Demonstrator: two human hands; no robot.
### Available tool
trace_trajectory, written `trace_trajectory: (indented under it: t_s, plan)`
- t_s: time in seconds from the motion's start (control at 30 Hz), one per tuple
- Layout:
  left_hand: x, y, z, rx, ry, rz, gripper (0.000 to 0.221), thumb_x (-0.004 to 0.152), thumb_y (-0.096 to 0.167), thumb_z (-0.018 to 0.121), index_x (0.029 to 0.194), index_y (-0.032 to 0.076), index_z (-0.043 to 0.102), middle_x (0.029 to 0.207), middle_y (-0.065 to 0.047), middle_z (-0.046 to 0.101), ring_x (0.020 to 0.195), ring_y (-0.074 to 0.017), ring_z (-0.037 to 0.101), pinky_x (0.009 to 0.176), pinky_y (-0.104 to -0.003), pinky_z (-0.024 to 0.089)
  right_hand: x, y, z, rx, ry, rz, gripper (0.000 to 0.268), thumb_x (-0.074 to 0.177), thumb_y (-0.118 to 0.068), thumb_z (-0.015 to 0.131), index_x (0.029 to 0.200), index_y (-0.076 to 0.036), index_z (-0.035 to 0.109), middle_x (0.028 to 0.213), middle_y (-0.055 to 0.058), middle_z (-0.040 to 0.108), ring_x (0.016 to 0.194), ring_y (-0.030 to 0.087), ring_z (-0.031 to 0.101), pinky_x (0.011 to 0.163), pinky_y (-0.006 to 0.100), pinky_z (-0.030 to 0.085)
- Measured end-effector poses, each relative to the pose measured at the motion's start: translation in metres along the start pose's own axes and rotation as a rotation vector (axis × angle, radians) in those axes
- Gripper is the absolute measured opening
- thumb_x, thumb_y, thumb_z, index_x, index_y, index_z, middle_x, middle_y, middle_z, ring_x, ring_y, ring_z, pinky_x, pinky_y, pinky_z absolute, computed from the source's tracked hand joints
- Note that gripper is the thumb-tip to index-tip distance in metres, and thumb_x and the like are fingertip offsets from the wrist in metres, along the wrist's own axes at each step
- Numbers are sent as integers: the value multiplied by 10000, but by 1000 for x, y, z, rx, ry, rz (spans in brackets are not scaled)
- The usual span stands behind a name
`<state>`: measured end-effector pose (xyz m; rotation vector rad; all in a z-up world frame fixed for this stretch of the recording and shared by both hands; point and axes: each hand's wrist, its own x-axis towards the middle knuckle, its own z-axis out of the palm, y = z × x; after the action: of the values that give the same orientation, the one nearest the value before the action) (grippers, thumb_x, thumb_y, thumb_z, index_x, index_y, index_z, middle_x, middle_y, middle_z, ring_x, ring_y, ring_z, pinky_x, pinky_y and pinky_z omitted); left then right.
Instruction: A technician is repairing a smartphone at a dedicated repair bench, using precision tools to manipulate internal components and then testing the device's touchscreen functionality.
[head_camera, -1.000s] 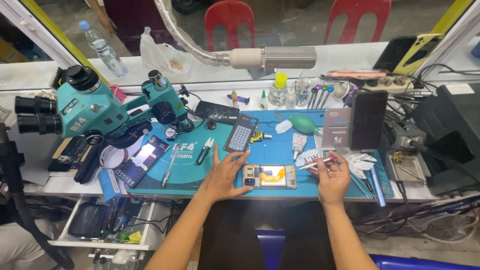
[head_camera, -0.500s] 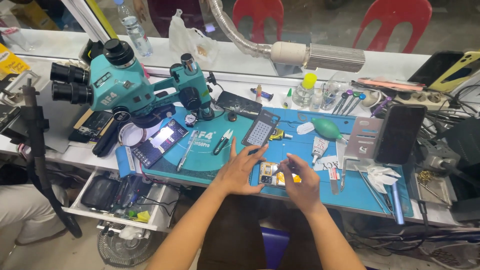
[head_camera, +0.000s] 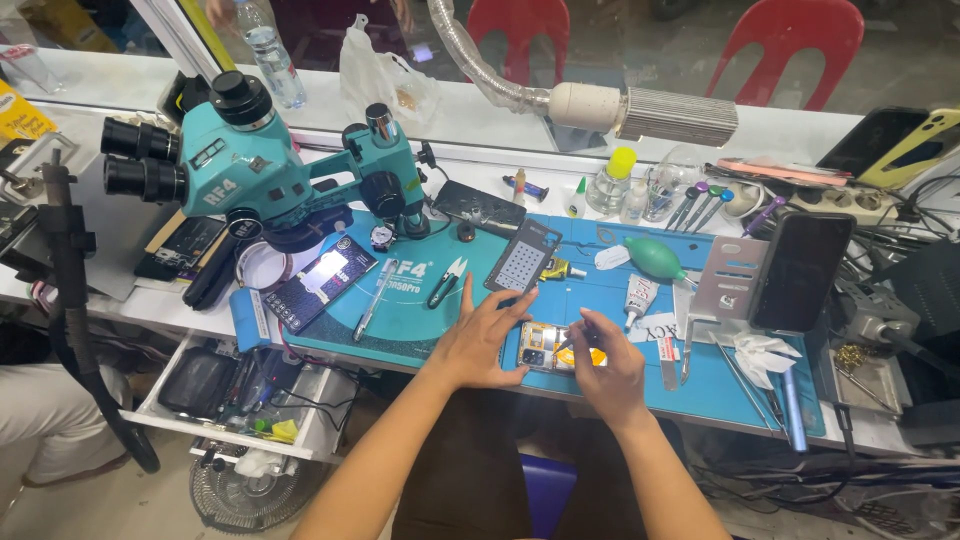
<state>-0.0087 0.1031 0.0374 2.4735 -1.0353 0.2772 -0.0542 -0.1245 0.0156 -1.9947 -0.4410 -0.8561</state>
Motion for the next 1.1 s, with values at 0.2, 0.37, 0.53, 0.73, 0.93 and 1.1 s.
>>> trace_trajectory:
  t_s: [0.2,0.37,0.53,0.73,0.93,1.1]
  plan:
    - [1,-3,2,-1,0,12,1169,639,461,740,1638,175,204,1208,-25,749,1369,-273,507,1160,-787,29,4,2,-1,5,-33,5,377,887,42,715,1246,-51,646,883,79,756,790,238,766,691,339,646]
    - [-1,-1,1,0,8,22,1145,641,469,740,1627,173,238,1198,-30,752,1363,-275,514,1159,-790,30,1,4,5,-126,-51,-75,365,861,-13,760,1207,-103,688,824,38,757,732,206,757,631,312,627]
    - [-2,3,4,49,64,86,1034,682,498,702,1594,186,326,1184,-36,755,1357,-278,518,1136,-813,51,-2,7,14,-275,-56,-199,404,816,-78,820,1200,-160,725,744,15,735,635,172,728,563,299,589]
    - [3,33,6,-78,294,130,298,824,276,766,1064,104,728,1110,-13,733,1289,-336,551,1118,-820,68,-6,6,15,-234,-108,-182,355,901,-51,762,1236,-136,681,756,29,638,595,184,578,538,327,478]
    - [2,11,31,-177,341,-38,289,864,374,732,1015,130,764,1085,-28,749,1264,-274,570,1145,-773,55,16,-19,-3,277,-272,163,360,944,-21,655,1295,-96,628,1358,139,637,1264,243,613,1063,343,509]
    - [-1,12,37,-76,240,-55,203,818,409,727,953,257,733,1087,64,731,1331,-227,545,1178,-744,100,19,-24,-2,196,-109,168,334,890,42,705,1176,-111,784,916,99,779,924,250,765,854,397,584]
